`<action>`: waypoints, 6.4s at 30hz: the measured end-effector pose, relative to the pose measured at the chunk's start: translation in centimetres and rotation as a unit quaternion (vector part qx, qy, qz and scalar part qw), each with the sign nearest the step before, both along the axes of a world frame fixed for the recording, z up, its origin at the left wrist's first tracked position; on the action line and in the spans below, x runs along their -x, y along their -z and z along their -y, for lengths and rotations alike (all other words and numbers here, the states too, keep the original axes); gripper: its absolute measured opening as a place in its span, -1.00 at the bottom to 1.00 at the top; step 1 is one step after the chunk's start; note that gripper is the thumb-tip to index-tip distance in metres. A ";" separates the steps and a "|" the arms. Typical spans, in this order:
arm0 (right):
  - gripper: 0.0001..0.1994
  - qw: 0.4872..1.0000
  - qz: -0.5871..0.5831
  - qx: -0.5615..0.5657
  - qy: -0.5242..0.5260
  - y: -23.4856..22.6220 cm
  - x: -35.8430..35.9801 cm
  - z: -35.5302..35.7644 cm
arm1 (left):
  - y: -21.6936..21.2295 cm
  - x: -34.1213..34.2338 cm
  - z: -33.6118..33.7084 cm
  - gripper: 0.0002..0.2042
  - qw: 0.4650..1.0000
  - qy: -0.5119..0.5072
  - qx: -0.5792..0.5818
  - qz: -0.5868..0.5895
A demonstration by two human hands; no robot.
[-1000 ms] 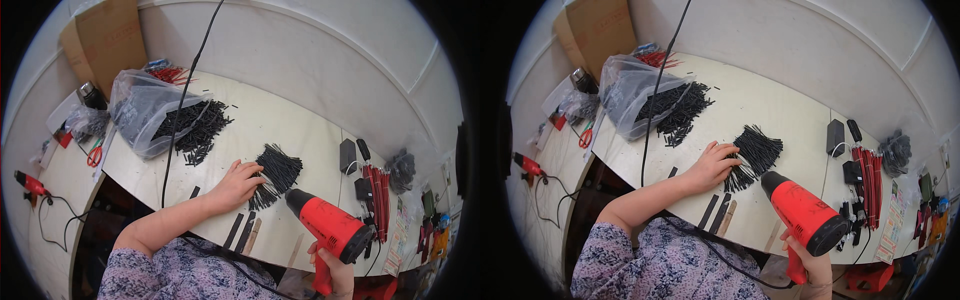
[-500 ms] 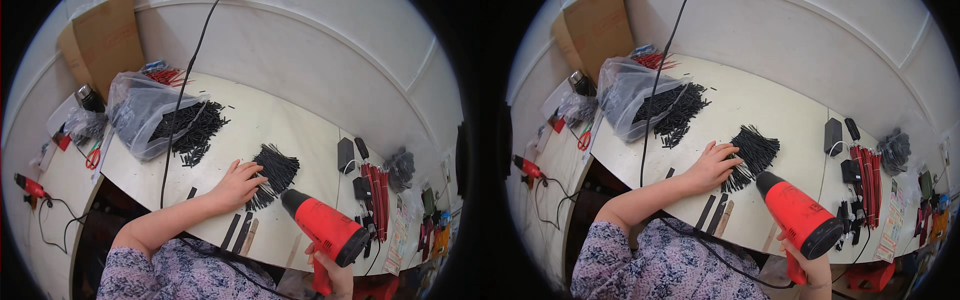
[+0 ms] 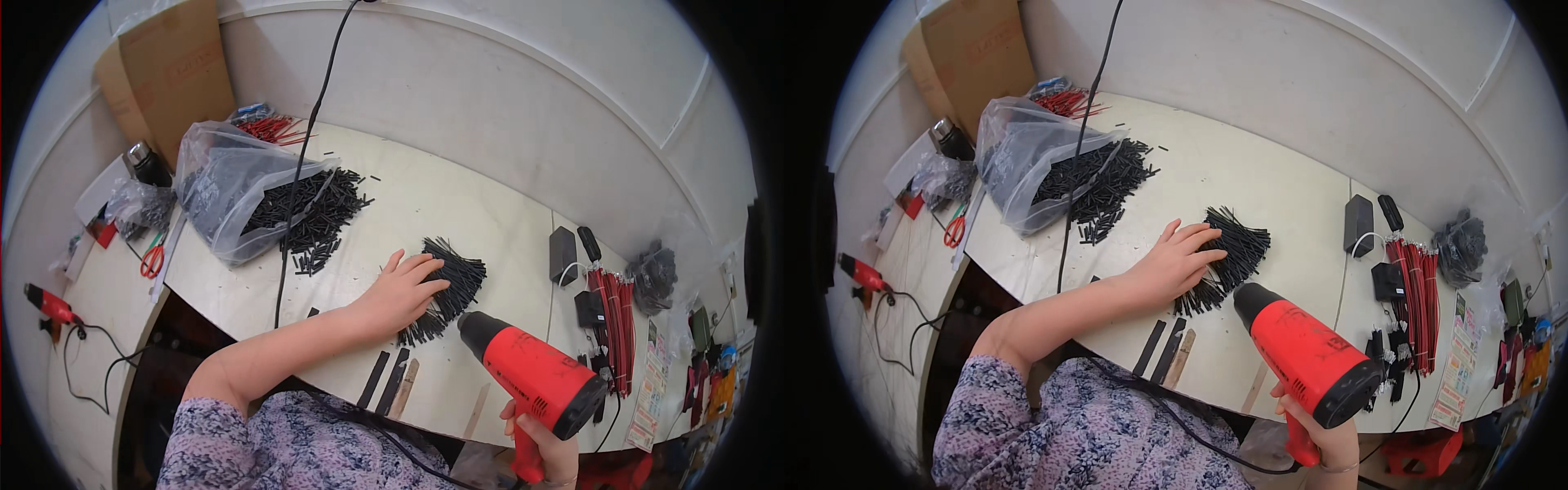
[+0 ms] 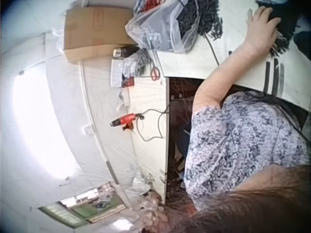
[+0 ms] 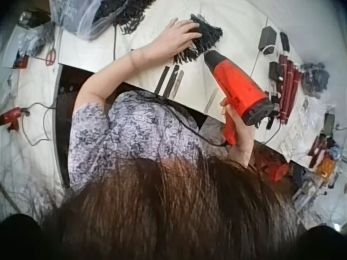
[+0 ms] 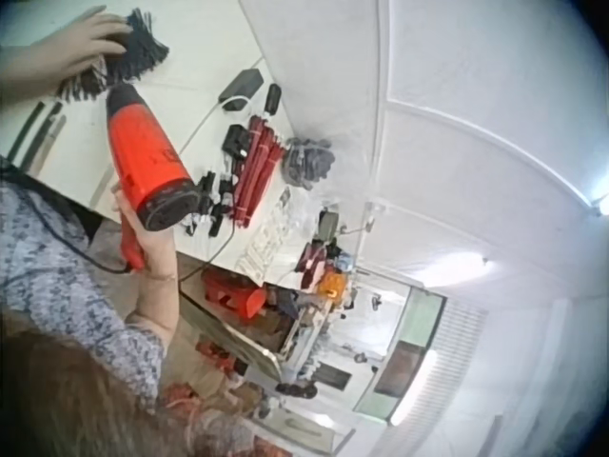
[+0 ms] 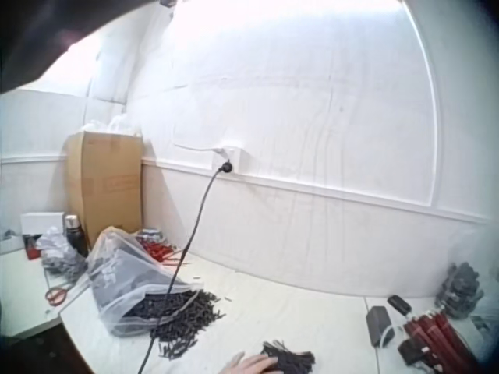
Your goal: The person applies heat to a row of heat-shrink sleeves using a heat gun and bundles them together by hand. The person then sets down the heat gun and picks up a plastic casing.
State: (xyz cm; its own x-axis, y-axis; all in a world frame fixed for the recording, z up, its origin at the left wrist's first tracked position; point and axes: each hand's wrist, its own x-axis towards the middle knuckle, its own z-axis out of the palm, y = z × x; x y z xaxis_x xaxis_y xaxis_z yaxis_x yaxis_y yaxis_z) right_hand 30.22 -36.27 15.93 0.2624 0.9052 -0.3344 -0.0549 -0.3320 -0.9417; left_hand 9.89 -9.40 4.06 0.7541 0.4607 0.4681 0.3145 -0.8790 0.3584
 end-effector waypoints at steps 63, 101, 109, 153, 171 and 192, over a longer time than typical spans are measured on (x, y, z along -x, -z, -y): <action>-0.67 0.995 0.014 -0.006 -0.096 1.2 -0.7 -0.7 | 1.9 -0.3 -1.9 -0.81 0.990 -0.020 0.084 0.111; -0.80 1.000 0.007 0.016 -0.026 0.0 -0.2 -1.7 | 1.8 0.3 -2.7 -0.78 0.975 -0.045 0.099 0.195; -0.80 1.000 0.026 -0.006 0.001 -0.1 0.2 -2.0 | 1.4 -0.3 -1.3 -0.68 0.996 0.014 0.050 0.076; -0.67 0.999 -0.038 0.019 -0.026 1.0 -1.8 -0.8 | 2.0 -0.7 -1.1 -0.74 0.994 0.028 0.065 0.077; -0.67 1.000 -0.010 0.008 0.009 0.1 -1.2 -1.1 | 2.1 -0.9 -1.3 -0.72 0.998 0.028 0.051 -0.014; -0.59 1.000 0.008 0.009 0.021 1.2 -2.0 -2.2 | 2.2 -0.9 -1.5 -0.71 0.992 -0.021 0.089 0.083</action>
